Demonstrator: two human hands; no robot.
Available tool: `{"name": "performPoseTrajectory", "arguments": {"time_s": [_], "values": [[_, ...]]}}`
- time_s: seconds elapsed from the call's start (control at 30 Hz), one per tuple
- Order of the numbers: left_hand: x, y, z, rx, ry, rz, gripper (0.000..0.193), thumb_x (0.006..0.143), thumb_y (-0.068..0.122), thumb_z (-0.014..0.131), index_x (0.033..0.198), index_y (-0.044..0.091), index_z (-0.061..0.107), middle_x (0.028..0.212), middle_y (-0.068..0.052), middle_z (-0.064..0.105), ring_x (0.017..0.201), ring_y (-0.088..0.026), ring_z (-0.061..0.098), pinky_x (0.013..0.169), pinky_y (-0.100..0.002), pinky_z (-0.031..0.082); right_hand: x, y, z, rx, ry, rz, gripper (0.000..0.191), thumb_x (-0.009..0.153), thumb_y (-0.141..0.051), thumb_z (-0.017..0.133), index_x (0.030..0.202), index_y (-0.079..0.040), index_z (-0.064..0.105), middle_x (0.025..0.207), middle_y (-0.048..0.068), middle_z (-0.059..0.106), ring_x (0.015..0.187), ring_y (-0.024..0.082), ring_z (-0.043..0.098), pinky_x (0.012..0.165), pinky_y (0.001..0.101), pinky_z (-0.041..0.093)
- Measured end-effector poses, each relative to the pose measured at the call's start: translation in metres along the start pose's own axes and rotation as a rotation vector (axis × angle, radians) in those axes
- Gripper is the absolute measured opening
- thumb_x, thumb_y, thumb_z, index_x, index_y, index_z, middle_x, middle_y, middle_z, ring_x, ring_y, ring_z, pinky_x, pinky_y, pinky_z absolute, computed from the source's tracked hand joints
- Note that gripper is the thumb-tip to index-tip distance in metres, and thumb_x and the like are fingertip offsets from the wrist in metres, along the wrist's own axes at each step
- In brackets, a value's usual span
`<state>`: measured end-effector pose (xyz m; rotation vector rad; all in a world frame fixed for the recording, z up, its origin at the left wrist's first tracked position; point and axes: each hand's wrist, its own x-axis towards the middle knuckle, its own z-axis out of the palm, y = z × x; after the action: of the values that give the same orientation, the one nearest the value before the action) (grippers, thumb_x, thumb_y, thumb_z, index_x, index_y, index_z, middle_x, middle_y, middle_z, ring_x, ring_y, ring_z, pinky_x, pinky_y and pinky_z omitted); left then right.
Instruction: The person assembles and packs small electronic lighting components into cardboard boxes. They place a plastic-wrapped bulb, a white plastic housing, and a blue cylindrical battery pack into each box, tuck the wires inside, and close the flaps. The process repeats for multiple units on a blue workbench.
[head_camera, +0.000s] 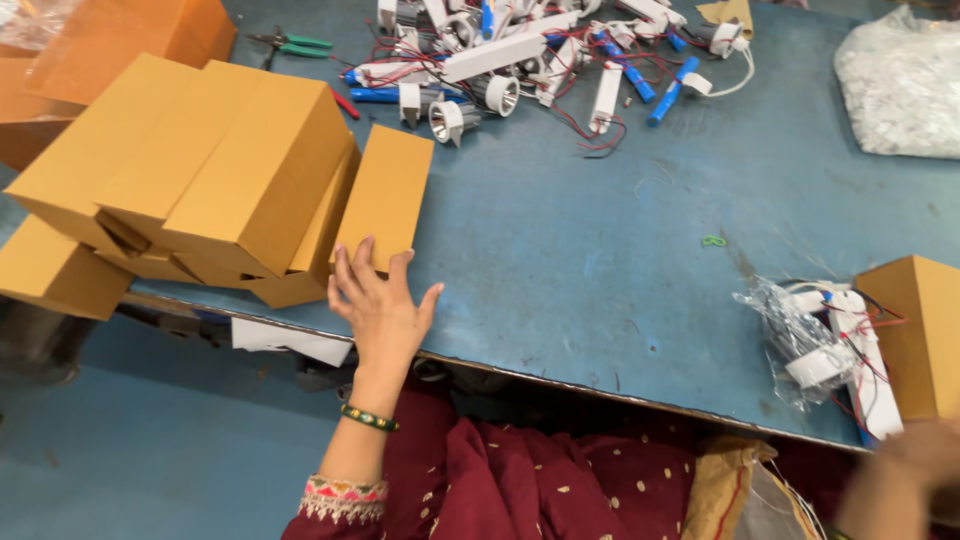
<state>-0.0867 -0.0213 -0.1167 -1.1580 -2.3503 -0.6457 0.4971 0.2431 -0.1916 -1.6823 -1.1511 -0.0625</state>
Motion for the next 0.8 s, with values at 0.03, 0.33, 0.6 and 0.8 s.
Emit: {"name": "performPoseTrajectory", "arguments": {"time_s": [0.03, 0.33, 0.6, 0.8], "values": [[0.002, 0.0, 0.005, -0.017, 0.0, -0.018, 0.055, 0.078, 0.049, 0.082, 0.119, 0.018, 0.065, 0.142, -0.019, 0.042, 0.141, -0.046, 0.03, 0.105, -0.065, 0.027, -0.013, -0.021, 0.013, 0.146, -0.009, -0.144, 0.03, 0.104, -0.009, 0.072, 0.127, -0.005, 0.053, 0.125, 0.008, 0.049, 0.109, 0.02, 0.053, 0.093, 0.0344, 0.045], [0.01, -0.035, 0.017, -0.177, 0.037, -0.114, 0.065, 0.093, 0.046, 0.077, 0.141, 0.009, 0.057, 0.15, -0.025, 0.039, 0.14, -0.044, 0.033, 0.108, -0.064, 0.031, -0.173, -0.194, 0.028, 0.775, -0.846, -0.22, 0.017, 0.098, -0.006, 0.068, 0.114, -0.003, 0.064, 0.108, 0.007, 0.066, 0.095, 0.016, 0.071, 0.087, 0.0271, 0.055], [0.008, -0.018, 0.018, 0.056, 0.11, -0.034, 0.061, 0.085, 0.044, 0.084, 0.135, 0.016, 0.061, 0.156, -0.027, 0.032, 0.145, -0.047, 0.029, 0.112, -0.066, 0.026, -0.205, -0.185, 0.063, 0.58, -1.027, -0.093, 0.018, 0.093, -0.01, 0.071, 0.108, -0.001, 0.071, 0.087, 0.005, 0.075, 0.08, 0.012, 0.071, 0.074, 0.0257, 0.056], [0.002, -0.004, 0.008, -0.519, -0.049, -0.171, 0.056, 0.078, 0.028, 0.09, 0.126, 0.016, 0.063, 0.147, -0.016, 0.048, 0.138, -0.035, 0.041, 0.114, -0.054, 0.032, -0.206, -0.18, 0.06, 0.727, -1.041, 0.004, 0.028, 0.096, -0.017, 0.069, 0.119, -0.002, 0.065, 0.103, 0.008, 0.073, 0.091, 0.015, 0.072, 0.081, 0.0284, 0.055]]}}
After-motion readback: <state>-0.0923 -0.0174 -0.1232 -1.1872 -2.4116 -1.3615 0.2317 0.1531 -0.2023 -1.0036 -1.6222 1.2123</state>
